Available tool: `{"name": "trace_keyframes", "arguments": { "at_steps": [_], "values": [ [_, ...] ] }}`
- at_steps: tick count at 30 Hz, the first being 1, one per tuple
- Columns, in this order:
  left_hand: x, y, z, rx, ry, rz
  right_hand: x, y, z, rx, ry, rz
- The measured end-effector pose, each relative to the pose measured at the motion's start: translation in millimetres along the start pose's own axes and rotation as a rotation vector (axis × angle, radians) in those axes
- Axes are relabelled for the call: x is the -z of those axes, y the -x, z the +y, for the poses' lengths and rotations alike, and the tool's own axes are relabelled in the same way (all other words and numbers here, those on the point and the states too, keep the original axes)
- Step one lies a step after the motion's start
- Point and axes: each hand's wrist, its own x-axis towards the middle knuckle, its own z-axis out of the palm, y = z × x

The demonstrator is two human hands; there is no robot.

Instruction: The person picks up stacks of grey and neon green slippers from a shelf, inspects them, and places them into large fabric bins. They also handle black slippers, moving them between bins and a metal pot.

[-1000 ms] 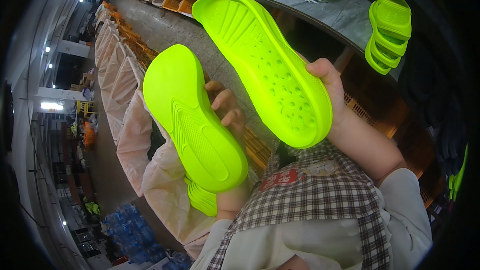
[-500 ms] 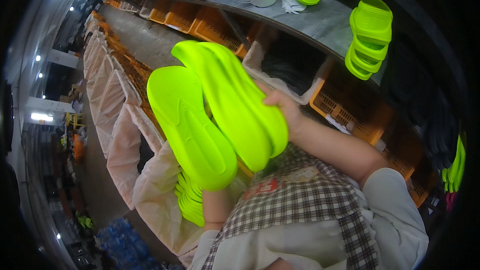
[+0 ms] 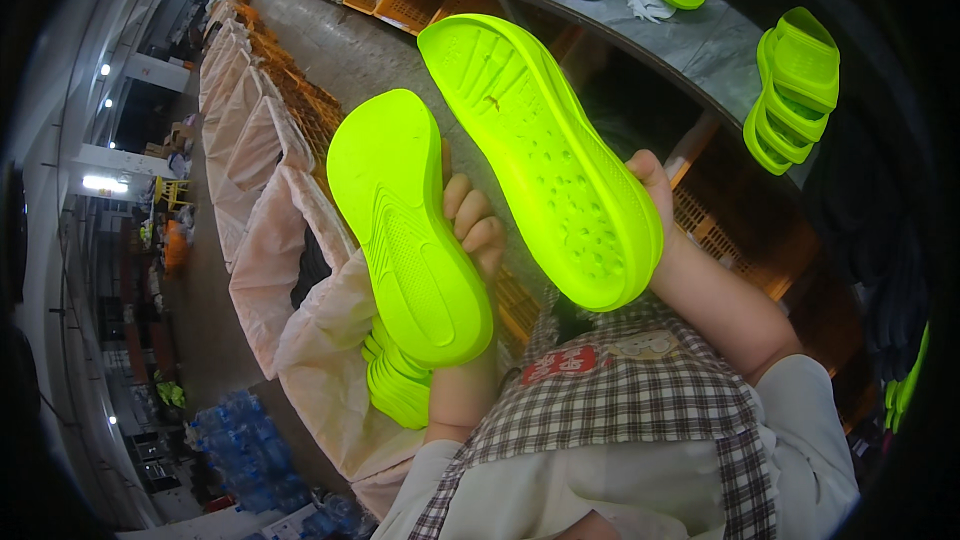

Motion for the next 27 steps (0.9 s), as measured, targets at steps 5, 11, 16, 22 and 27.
{"name": "trace_keyframes", "arguments": {
  "at_steps": [5, 11, 16, 22, 27],
  "values": [
    [11.4, -0.1, 5.6, 0.032, 0.013, -0.042, -7.4, -1.9, 2.5, 0.044, 0.055, 0.09],
    [30.4, -6.2, -3.0, 0.025, -0.183, -0.096, -21.6, -5.2, 14.7, 0.303, 0.463, 0.117],
    [14.7, -8.9, -40.0, -0.04, -0.355, 0.1, -20.4, -10.0, 7.0, 0.186, 1.353, 0.518],
    [14.5, -10.3, -72.3, -0.088, -0.526, 0.418, -84.1, 45.7, -34.8, 0.96, 2.128, 0.561],
    [45.9, -21.4, -51.0, 0.178, -0.281, -0.244, -166.4, 125.7, -122.7, 1.344, 1.356, 1.211]
  ]
}}
